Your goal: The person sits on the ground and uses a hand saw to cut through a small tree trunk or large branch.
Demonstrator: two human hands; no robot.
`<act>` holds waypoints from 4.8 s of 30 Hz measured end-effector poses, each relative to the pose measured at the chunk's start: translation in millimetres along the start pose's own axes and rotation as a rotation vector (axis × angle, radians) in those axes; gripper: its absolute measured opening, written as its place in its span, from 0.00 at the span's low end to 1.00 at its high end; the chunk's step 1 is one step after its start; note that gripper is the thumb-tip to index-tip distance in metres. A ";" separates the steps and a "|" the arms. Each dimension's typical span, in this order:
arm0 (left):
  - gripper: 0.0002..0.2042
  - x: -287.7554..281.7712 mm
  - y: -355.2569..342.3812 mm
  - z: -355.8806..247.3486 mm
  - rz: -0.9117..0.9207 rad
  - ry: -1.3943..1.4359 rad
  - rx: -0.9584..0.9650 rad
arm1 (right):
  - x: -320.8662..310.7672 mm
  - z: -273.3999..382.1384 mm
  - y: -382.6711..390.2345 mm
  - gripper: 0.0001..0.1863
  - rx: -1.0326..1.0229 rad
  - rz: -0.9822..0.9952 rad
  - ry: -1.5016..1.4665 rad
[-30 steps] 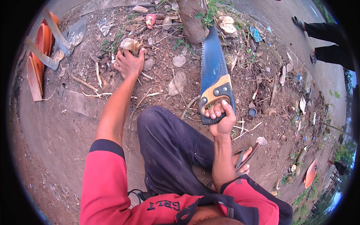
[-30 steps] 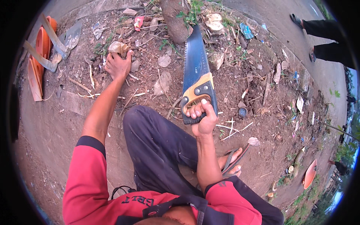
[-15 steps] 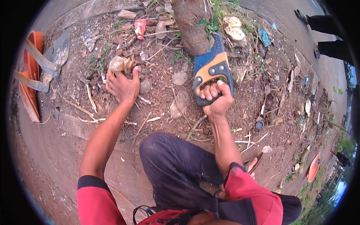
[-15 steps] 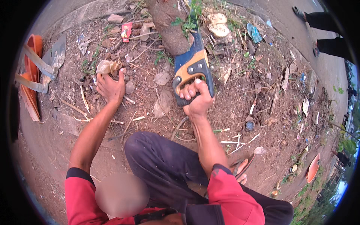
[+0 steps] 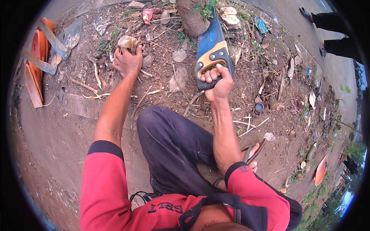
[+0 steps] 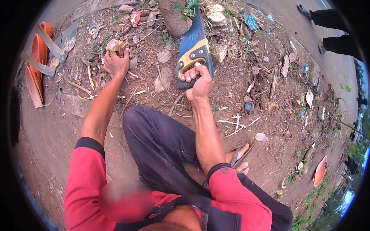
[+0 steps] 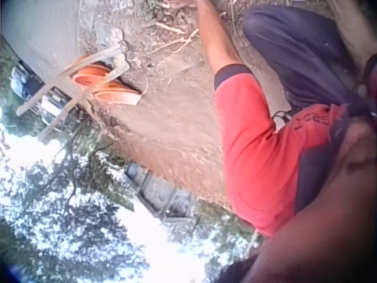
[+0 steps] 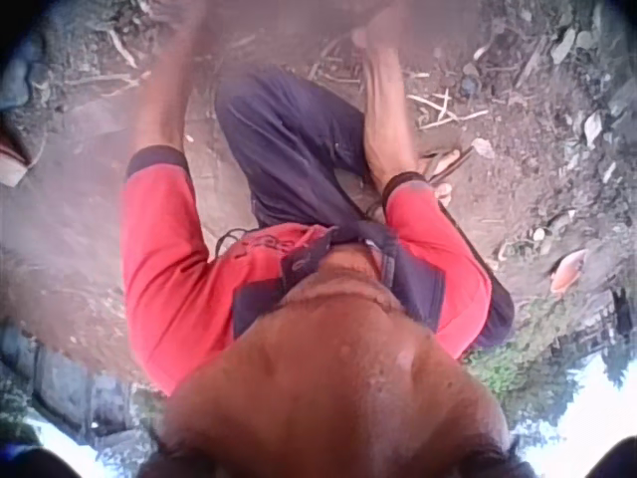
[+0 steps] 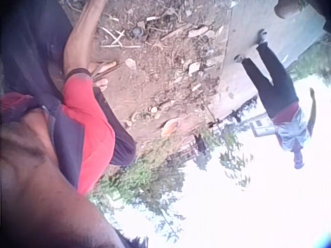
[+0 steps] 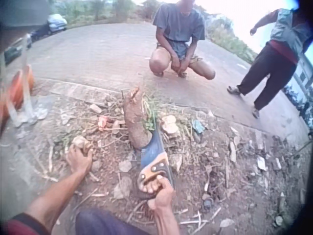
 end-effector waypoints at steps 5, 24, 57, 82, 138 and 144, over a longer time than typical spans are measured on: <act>0.36 16.1 4.5 8.1 -0.002 0.005 0.043 | -68.3 32.9 122.5 0.14 0.110 -0.123 0.138; 0.36 24.9 -0.9 -18.0 0.026 -0.004 0.042 | -3.4 -40.2 -67.2 0.10 -0.228 0.010 -0.177; 0.35 26.6 -9.8 -15.7 -0.039 -0.048 0.040 | -6.5 -31.7 -26.0 0.13 -0.098 -0.012 -0.072; 0.33 52.6 -27.4 -22.2 -0.012 -0.019 0.102 | -18.1 -45.9 -87.5 0.16 -0.239 0.004 -0.047; 0.30 30.8 -4.2 14.0 0.025 0.050 0.054 | -56.9 -22.5 70.2 0.15 0.016 -0.016 0.026; 0.32 72.5 -7.8 7.3 0.045 0.020 0.103 | -78.0 11.2 89.3 0.12 0.045 -0.024 0.146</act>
Point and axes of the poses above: each hand's wrist, its own y-axis away from the middle knuckle, its own x-axis out of the palm, z = x × y, the point moved 6 cm from there along -y, towards the middle knuckle, and after that the axes turned 1 degree about -z, right-handed, at the moved point
